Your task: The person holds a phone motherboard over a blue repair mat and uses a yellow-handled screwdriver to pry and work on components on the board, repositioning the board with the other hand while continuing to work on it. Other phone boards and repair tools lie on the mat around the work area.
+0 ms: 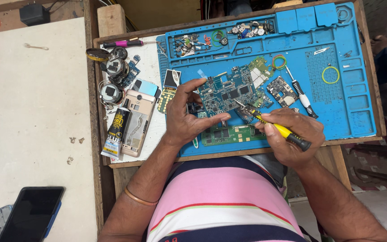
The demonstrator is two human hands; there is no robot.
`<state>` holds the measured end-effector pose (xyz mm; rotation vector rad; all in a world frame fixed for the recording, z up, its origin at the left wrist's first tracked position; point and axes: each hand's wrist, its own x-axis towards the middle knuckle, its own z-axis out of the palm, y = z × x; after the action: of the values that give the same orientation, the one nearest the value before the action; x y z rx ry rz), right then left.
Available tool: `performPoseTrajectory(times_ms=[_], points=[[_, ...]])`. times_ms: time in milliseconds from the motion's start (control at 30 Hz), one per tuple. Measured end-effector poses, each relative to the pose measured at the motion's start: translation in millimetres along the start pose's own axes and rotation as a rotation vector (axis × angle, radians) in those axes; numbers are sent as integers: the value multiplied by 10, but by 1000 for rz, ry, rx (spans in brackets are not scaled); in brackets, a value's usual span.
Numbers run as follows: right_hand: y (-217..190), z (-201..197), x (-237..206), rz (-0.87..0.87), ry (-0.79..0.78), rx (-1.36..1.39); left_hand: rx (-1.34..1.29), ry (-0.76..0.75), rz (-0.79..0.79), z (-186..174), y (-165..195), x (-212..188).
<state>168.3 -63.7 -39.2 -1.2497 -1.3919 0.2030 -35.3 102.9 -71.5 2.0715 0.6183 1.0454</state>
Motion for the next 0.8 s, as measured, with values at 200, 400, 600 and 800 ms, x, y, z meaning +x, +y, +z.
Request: performPoseTrajectory(times_ms=[200, 400, 600, 800], points=[[-10, 5, 8, 7, -7, -9, -5, 6, 21, -3, 15, 8], [-17, 5, 8, 10, -14, -13, 8, 18, 39, -3, 22, 13], [-2, 4, -13, 49, 9, 36, 14, 15, 64, 9, 18, 10], [20, 6, -30, 94, 25, 84, 7, 6, 67, 19, 5, 10]])
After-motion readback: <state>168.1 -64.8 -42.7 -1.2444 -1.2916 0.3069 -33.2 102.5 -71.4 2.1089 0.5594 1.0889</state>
